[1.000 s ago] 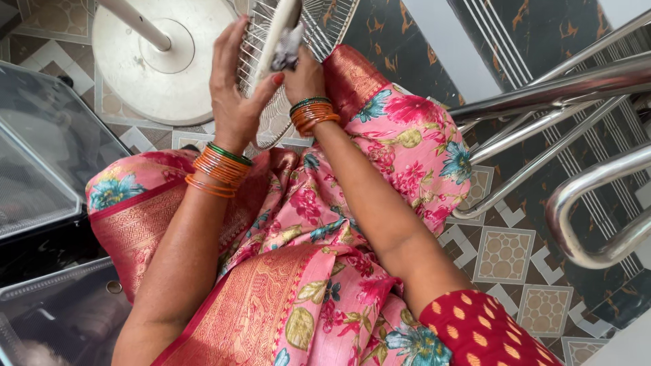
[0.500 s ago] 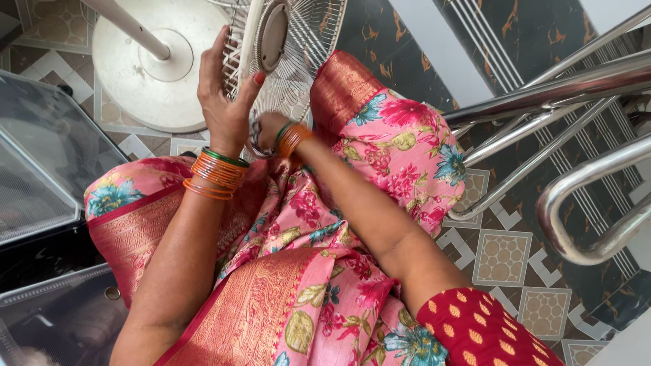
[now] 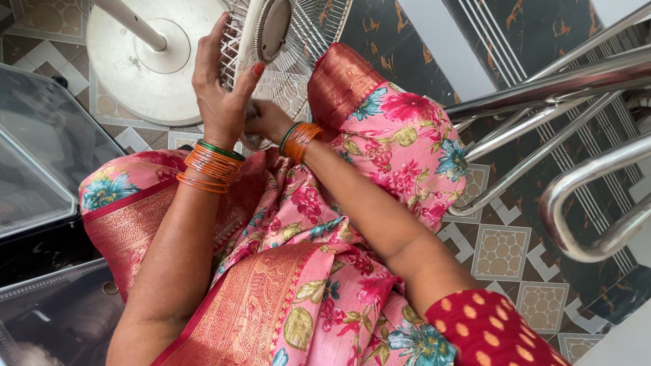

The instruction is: The person cleans a standing fan by brushing the front grill and wiping it with a cloth. They rotate the fan head to access different areas and continue wiping the grill and blades.

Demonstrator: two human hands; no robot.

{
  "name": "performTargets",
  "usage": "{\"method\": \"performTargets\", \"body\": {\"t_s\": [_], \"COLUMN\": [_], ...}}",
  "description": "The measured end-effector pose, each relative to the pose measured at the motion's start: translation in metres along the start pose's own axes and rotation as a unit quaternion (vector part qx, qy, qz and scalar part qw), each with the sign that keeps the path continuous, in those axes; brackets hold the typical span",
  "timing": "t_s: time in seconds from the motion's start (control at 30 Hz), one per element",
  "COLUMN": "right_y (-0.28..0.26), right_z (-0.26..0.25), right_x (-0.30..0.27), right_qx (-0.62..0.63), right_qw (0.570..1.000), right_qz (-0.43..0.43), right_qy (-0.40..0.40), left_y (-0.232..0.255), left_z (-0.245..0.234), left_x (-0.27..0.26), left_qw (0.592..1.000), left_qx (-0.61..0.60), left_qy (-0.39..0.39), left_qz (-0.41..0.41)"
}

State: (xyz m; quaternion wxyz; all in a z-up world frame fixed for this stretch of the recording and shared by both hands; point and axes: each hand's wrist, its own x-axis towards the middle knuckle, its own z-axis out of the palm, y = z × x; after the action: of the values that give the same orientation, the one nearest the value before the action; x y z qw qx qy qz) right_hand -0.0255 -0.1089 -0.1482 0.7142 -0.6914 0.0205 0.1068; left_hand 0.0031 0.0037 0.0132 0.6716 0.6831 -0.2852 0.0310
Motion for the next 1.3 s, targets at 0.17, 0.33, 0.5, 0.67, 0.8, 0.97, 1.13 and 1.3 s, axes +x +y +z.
{"method": "performTargets", "body": {"t_s": [0.17,0.33,0.5,0.67,0.8,0.97,1.13,1.3], "right_y": [0.025,0.037,0.003,-0.037,-0.025,0.000,-0.028,-0.057], "right_z": [-0.010,-0.011,-0.004,-0.044,-0.024,0.001,0.008,0.009], "right_x": [-0.017,-0.011,0.015,0.006,-0.001,-0.005,-0.028,-0.039], "right_qx": [-0.421,-0.395,-0.367,0.189,0.289,0.044,-0.380,-0.321], "right_qw": [0.891,0.901,0.929,0.978,0.951,0.996,0.917,0.945], "right_qz": [0.157,0.138,-0.045,0.004,0.001,0.001,-0.030,-0.058], "right_qy": [0.068,0.115,0.016,0.092,0.112,0.072,0.114,0.025], "left_y": [0.000,0.000,0.000,-0.008,-0.008,-0.002,0.008,-0.007], "left_z": [0.002,0.001,0.001,0.006,0.004,-0.002,0.004,0.009], "left_x": [-0.003,-0.012,-0.002,0.000,0.004,0.011,0.009,0.010], "left_qw": [1.000,1.000,0.998,1.000,0.997,0.998,0.982,0.991], "left_qx": [0.001,0.017,0.049,0.009,0.051,0.011,0.162,0.113], "left_qy": [0.001,0.017,0.014,0.028,0.025,0.032,0.055,0.060], "left_qz": [-0.002,0.001,0.023,0.011,-0.056,-0.061,-0.077,-0.033]}}
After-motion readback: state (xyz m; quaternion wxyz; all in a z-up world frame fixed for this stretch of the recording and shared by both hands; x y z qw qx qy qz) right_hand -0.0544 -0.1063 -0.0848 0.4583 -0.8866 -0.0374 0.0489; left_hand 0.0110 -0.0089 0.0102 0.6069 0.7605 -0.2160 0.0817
